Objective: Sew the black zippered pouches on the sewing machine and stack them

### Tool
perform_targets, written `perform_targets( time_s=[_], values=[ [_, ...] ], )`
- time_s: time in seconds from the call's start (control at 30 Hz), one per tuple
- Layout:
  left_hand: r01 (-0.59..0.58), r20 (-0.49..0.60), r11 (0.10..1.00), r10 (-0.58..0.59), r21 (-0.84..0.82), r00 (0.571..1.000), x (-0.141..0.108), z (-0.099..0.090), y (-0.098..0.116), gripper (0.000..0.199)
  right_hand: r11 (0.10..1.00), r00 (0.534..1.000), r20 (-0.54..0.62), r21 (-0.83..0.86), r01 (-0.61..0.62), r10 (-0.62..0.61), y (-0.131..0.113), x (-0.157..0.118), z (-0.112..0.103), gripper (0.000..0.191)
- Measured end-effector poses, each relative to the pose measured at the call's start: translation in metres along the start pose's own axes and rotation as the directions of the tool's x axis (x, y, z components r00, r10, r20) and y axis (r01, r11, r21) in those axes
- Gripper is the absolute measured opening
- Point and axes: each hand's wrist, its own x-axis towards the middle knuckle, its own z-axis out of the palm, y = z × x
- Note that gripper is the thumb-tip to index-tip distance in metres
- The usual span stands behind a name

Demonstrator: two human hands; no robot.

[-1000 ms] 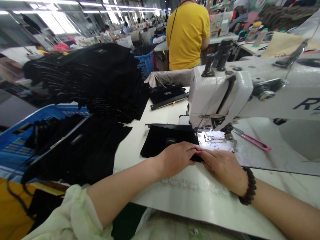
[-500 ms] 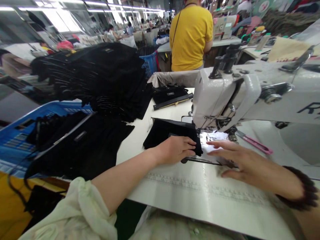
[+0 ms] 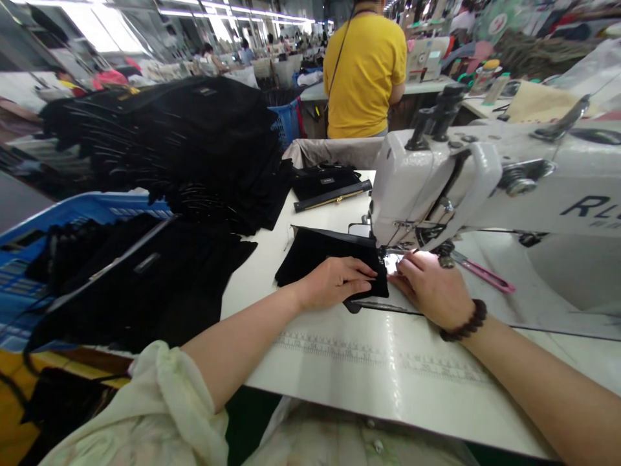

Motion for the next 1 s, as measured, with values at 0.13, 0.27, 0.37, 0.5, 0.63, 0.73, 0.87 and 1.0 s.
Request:
perform_targets(
  time_s=[0.13,0.27,0.37,0.5,0.63,0.73,0.87,1.0],
  values=[
    [0.044,-0.037,0.999,-0.044,-0.012,0.998,0.002,-0.001,0.000,0.022,0.959,0.966,-0.097,0.134,0.250,-0.239,-0.002,-0.012,-0.010,0.019],
    [0.094,-0.176,0.992,-0.079,0.081,0.981,0.005,-0.002,0.003,0.022,0.938,0.943,-0.159,0.147,0.315,-0.292,-0.013,-0.014,-0.013,0.022],
    [0.069,-0.199,0.981,-0.032,0.182,0.980,0.005,0.000,0.009,0.020,0.947,0.959,-0.140,0.177,0.269,-0.247,-0.019,-0.015,-0.012,0.027],
    [-0.052,-0.115,0.931,0.100,0.362,0.988,0.004,0.012,0.019,0.020,0.946,0.966,-0.078,0.197,0.259,-0.248,-0.019,-0.020,-0.009,0.029],
    [-0.114,-0.132,0.901,0.185,0.420,0.974,-0.001,0.027,0.018,0.023,0.931,0.959,-0.080,0.229,0.284,-0.273,-0.018,-0.022,-0.008,0.029],
    [-0.159,-0.109,0.889,0.225,0.429,0.968,-0.004,0.034,0.012,0.024,0.926,0.955,-0.088,0.235,0.296,-0.283,-0.017,-0.021,-0.008,0.033],
    [-0.195,-0.062,0.854,0.255,0.483,0.965,-0.004,0.035,0.009,0.025,0.913,0.948,-0.075,0.256,0.318,-0.309,-0.016,-0.020,-0.009,0.034],
    [-0.217,-0.007,0.810,0.263,0.545,0.965,-0.002,0.034,0.010,0.025,0.913,0.949,-0.051,0.260,0.315,-0.312,-0.015,-0.023,-0.007,0.032]
  ],
)
